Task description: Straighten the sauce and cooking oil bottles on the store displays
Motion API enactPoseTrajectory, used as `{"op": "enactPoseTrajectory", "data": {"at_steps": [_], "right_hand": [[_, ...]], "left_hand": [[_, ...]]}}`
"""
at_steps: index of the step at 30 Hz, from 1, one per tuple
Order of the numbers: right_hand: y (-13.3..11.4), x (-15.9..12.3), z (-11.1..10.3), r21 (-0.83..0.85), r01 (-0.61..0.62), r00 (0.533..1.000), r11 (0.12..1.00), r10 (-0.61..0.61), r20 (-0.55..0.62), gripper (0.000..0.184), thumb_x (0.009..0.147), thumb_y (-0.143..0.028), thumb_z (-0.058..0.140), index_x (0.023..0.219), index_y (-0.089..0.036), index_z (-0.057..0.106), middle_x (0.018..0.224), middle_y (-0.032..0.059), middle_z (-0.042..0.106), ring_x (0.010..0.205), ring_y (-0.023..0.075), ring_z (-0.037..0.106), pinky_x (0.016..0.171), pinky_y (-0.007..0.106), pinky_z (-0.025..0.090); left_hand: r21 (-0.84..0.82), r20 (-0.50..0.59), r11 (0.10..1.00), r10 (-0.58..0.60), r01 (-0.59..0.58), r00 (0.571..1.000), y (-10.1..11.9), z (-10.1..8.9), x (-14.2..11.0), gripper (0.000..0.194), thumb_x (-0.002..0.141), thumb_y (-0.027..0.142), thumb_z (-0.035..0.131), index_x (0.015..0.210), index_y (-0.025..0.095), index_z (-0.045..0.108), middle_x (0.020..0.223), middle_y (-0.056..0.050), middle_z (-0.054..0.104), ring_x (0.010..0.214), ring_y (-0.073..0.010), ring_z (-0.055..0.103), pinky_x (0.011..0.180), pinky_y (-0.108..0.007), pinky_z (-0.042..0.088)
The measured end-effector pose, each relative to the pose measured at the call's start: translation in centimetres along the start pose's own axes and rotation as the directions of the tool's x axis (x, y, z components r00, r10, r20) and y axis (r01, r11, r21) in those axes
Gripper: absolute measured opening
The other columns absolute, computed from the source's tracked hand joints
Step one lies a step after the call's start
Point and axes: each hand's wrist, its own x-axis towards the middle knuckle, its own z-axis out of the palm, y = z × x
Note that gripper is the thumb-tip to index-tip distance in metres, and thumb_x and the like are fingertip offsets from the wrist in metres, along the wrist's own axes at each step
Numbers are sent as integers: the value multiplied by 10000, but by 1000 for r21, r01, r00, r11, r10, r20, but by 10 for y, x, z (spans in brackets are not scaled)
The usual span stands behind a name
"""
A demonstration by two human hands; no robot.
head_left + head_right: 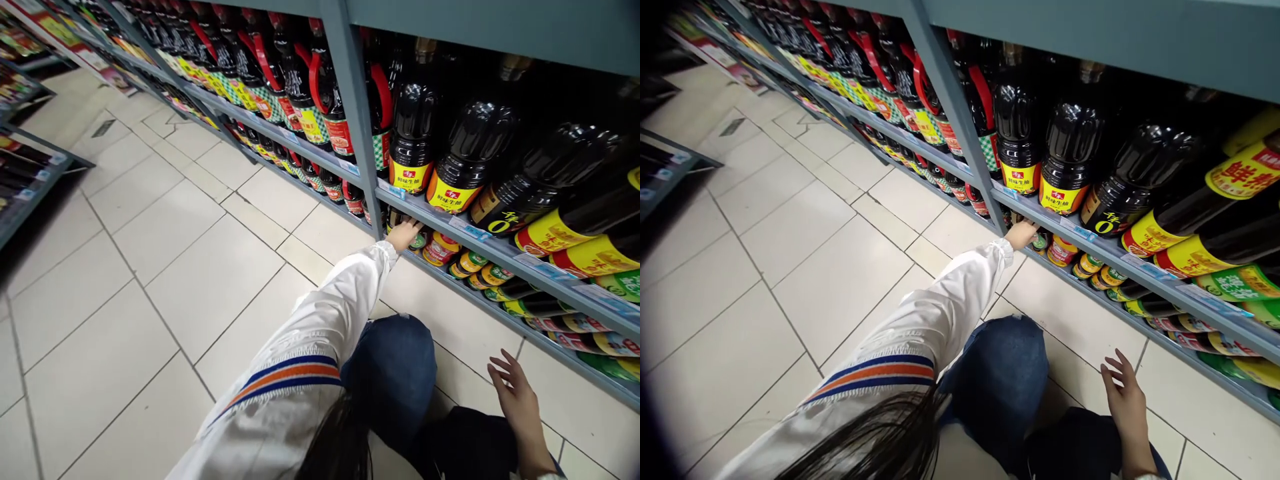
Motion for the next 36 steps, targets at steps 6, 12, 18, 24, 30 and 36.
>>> {"op": "enactPoseTrajectory", "data": {"at_steps": [6,12,18,24,30,36], "right_hand": [[10,6,-2,-46,-7,999,999,8,30,857,779,-772,600,1447,-239,526,1250,146,720,1027,320,717,834,429,585],[16,15,-2,-111,4,998,994,2,59,853,764,-769,628,1437,-253,536,1236,140,725,996,332,726,762,430,615],[10,17,-1,-172,29,996,985,-14,82,892,768,-802,586,1452,-233,518,1246,162,717,1014,349,721,778,445,603],[-2,8,0,-229,-14,997,973,31,67,821,800,-772,568,1436,-254,525,1286,122,712,1036,334,721,761,402,580],[-1,6,3,-159,0,998,987,11,64,854,780,-777,573,1430,-225,531,1270,139,715,1026,320,724,769,384,580],[3,9,6,-117,6,997,993,3,80,854,762,-789,563,1403,-226,547,1246,140,715,1028,322,720,794,400,576]], "left_hand": [[-57,-170,995,-96,88,981,25,28,-27,766,886,198,694,1567,159,347,1654,-199,322,1496,-359,363,1126,-476,484],[-81,-283,978,-210,194,936,40,35,-23,594,977,335,604,1508,119,446,1594,-214,387,1417,-361,437,1044,-442,548],[16,-180,991,-127,132,975,26,21,-9,516,999,138,463,1511,208,472,1570,-183,440,1310,-329,525,848,-402,600],[171,-89,974,168,-151,982,-1,-1,10,440,939,226,659,1359,113,594,1335,-224,641,1277,-333,577,997,-428,506],[211,-146,972,135,-102,980,3,1,9,411,970,281,619,1312,52,621,1240,-220,696,1229,-333,620,1085,-419,421],[114,-123,987,126,-112,984,-9,-2,-2,403,991,211,548,1374,91,582,1294,-196,672,1322,-298,559,1138,-414,386]]}}
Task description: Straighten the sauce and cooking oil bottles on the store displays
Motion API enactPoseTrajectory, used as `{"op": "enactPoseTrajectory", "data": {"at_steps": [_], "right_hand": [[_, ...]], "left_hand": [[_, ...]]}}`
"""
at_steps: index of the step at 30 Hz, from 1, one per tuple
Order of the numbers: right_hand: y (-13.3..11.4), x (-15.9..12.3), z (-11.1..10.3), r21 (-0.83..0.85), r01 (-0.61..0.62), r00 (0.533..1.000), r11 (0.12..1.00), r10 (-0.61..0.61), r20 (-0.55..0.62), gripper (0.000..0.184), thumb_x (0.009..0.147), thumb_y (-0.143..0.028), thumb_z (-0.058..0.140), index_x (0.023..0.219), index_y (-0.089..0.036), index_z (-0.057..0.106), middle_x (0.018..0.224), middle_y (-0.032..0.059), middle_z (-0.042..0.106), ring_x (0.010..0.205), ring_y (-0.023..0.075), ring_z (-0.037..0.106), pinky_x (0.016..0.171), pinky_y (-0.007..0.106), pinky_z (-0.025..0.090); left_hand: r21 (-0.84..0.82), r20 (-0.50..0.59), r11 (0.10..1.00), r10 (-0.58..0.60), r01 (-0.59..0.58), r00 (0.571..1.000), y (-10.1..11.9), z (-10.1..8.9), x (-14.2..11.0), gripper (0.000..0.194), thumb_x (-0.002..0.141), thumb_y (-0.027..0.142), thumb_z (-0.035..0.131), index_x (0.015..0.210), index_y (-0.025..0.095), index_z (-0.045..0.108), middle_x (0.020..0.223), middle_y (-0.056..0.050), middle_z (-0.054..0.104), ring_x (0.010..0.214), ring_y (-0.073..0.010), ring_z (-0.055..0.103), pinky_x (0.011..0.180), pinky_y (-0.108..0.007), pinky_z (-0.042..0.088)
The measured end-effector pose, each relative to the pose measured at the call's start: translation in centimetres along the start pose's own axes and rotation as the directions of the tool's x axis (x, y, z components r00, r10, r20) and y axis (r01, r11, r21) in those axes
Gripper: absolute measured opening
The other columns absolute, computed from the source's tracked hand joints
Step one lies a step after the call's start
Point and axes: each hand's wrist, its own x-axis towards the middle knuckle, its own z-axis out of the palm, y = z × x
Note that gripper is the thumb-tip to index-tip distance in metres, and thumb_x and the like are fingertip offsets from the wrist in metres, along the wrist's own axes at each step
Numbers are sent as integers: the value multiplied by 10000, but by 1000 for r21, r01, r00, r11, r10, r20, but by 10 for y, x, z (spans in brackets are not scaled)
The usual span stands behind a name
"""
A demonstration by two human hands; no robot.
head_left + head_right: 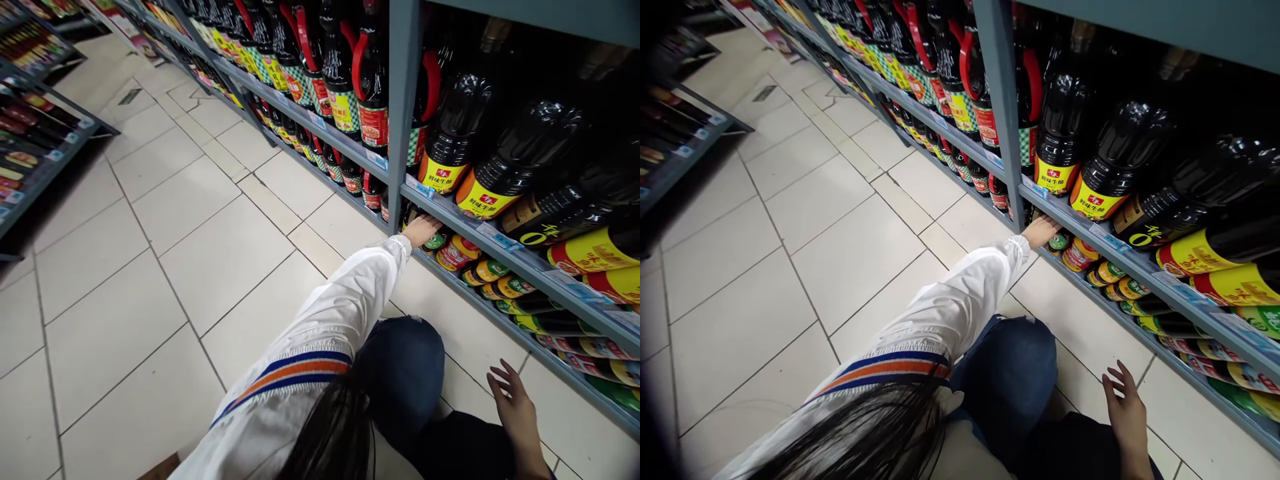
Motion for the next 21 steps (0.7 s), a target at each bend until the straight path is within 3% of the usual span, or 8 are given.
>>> {"op": "enactPoseTrajectory", "data": {"at_steps": [2,4,7,9,10,16,18,21], "right_hand": [[1,0,0,13,4,1000,1000,-4,-6,847,764,-786,562,1398,-224,549,1242,144,715,1023,321,722,793,404,578],[2,-1,0,26,8,1000,1000,-8,-5,835,769,-779,564,1389,-220,554,1233,149,717,1012,317,725,793,406,583],[2,-1,0,43,7,1000,999,-7,4,830,769,-770,571,1380,-209,561,1215,153,723,998,309,729,798,404,594],[2,0,0,53,5,1000,999,-5,2,828,770,-762,575,1383,-205,560,1216,154,724,998,305,731,808,405,599],[2,0,0,57,5,1000,998,-5,1,825,772,-757,577,1383,-203,561,1216,154,725,997,304,731,812,406,601],[4,3,0,81,-1,1000,997,0,12,795,779,-739,579,1362,-200,571,1201,150,730,972,293,737,786,390,609],[3,3,0,76,-4,1000,997,2,17,785,779,-736,574,1358,-206,574,1207,144,728,975,292,737,781,384,608],[1,3,2,66,-5,999,998,3,32,781,780,-733,563,1356,-207,575,1220,140,722,999,292,732,788,380,604]], "left_hand": [[-46,-43,998,-45,43,998,-7,-5,-8,395,1004,183,492,1381,103,575,1340,-186,645,1346,-288,533,1159,-413,375],[-98,-103,972,-221,212,970,-12,-9,-15,422,1014,149,418,1416,103,538,1419,-192,583,1380,-288,496,1143,-404,403],[-214,-104,822,-556,527,825,-18,-16,-18,451,1043,201,370,1476,123,465,1525,-195,478,1380,-299,501,1072,-382,476],[-274,-43,719,-673,639,738,-22,-18,-14,453,1049,265,404,1483,144,454,1538,-187,469,1310,-299,576,1037,-368,498],[-289,-15,690,-697,664,717,-24,-19,-12,454,1045,284,427,1476,144,463,1518,-188,494,1272,-297,611,1032,-362,498],[-286,110,661,-697,694,709,-38,-13,-6,339,1001,378,569,1215,143,687,1094,-164,761,1083,-286,715,921,-326,525],[-276,119,669,-688,690,715,-38,-10,-9,310,1015,381,546,1113,153,732,1069,-164,773,1078,-275,720,919,-313,518],[-260,97,686,-681,679,726,-33,-8,-15,350,1044,397,486,1110,161,736,1130,-170,765,1127,-271,707,955,-310,503]]}}
